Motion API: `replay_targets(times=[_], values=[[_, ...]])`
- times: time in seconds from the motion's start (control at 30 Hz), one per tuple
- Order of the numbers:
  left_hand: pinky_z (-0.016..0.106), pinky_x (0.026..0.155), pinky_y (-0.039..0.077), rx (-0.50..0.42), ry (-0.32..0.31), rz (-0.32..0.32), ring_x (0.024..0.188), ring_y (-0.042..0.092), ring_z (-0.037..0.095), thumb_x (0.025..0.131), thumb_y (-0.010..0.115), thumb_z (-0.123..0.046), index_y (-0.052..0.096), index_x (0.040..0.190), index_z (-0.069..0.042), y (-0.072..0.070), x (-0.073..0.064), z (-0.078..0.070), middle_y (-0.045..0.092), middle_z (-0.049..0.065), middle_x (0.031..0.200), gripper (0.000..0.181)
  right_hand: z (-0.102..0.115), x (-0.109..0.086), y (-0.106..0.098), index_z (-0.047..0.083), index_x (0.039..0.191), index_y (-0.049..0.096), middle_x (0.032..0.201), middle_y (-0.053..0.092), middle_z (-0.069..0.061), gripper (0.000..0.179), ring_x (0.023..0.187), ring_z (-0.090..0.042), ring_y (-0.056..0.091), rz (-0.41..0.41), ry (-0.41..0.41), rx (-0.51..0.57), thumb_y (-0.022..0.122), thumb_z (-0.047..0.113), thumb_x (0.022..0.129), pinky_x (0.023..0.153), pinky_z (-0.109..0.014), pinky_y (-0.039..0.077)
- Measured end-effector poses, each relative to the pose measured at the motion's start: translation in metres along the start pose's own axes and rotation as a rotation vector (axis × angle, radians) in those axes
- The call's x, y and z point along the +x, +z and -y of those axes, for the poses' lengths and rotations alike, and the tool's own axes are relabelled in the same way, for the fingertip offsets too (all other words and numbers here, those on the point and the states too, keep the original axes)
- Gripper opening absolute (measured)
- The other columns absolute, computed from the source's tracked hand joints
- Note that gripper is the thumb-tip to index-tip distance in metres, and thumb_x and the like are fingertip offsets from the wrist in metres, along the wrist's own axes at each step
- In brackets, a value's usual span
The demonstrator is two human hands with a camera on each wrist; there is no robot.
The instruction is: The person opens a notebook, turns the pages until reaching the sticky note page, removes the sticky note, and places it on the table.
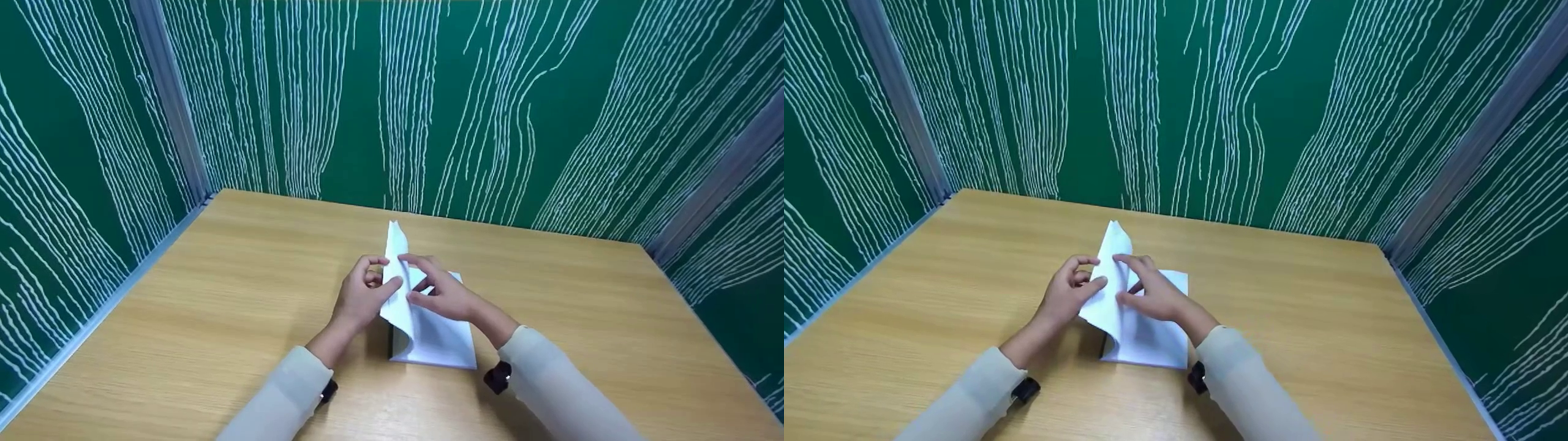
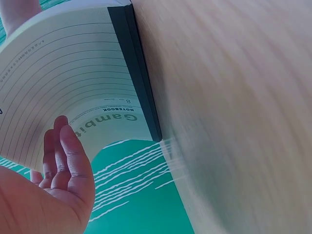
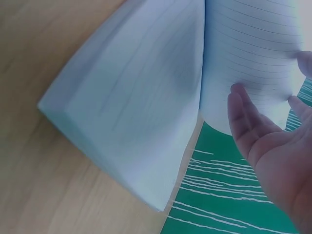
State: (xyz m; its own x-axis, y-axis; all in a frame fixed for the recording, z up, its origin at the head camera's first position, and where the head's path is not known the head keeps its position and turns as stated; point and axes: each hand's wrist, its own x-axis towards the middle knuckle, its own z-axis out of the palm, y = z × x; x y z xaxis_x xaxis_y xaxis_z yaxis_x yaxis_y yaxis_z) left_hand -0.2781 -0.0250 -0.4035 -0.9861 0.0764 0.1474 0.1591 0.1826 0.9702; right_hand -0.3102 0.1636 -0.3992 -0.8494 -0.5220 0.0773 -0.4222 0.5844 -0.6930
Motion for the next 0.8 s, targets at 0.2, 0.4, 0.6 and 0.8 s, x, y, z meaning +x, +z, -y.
replay_targets(times=[0.2, 0.4, 0.6, 0.8], values=[[0.026, 0.066, 0.05, 0.014, 0.022, -0.013, 0.08, 0.056, 0.017, 0.076, 0.064, -0.03, 0.048, 0.108, -0.026, 0.0, 0.0, 0.001, 0.061, 0.001, 0.088, 0.037, -0.001, -0.001, -0.002, 0.046, 0.13, 0.025, 0.131, 0.031, 0.004, 0.062, 0.089, -0.012, 0.057, 0.0, 0.02, -0.012, 0.059, 0.035, 0.079, 0.074, -0.029, 0.049], [0.027, 0.068, 0.049, -0.008, 0.022, 0.006, 0.076, 0.056, 0.017, 0.077, 0.062, -0.017, 0.05, 0.11, -0.016, -0.003, -0.009, -0.017, 0.062, 0.006, 0.087, 0.035, -0.01, -0.003, -0.007, 0.043, 0.127, 0.033, 0.13, 0.037, 0.005, 0.056, 0.091, -0.014, 0.055, -0.025, 0.047, -0.04, 0.06, 0.033, 0.079, 0.074, -0.031, 0.048], [0.026, 0.062, 0.044, -0.017, 0.05, 0.002, 0.069, 0.052, 0.018, 0.08, 0.056, -0.011, 0.051, 0.11, -0.01, -0.004, -0.017, -0.029, 0.058, 0.009, 0.079, 0.031, -0.028, -0.002, -0.014, 0.021, 0.117, 0.051, 0.112, 0.055, -0.002, 0.037, 0.091, -0.014, 0.054, -0.088, 0.149, -0.17, 0.058, 0.023, 0.081, 0.078, -0.033, 0.047], [0.025, 0.063, 0.044, -0.004, 0.063, -0.009, 0.07, 0.052, 0.015, 0.08, 0.056, -0.017, 0.051, 0.109, -0.018, -0.001, -0.004, -0.004, 0.058, 0.003, 0.077, 0.029, -0.049, -0.004, -0.02, 0.015, 0.108, 0.058, 0.099, 0.057, -0.001, 0.027, 0.09, -0.018, 0.052, -0.178, 0.297, -0.36, 0.058, 0.021, 0.081, 0.078, -0.035, 0.046]])
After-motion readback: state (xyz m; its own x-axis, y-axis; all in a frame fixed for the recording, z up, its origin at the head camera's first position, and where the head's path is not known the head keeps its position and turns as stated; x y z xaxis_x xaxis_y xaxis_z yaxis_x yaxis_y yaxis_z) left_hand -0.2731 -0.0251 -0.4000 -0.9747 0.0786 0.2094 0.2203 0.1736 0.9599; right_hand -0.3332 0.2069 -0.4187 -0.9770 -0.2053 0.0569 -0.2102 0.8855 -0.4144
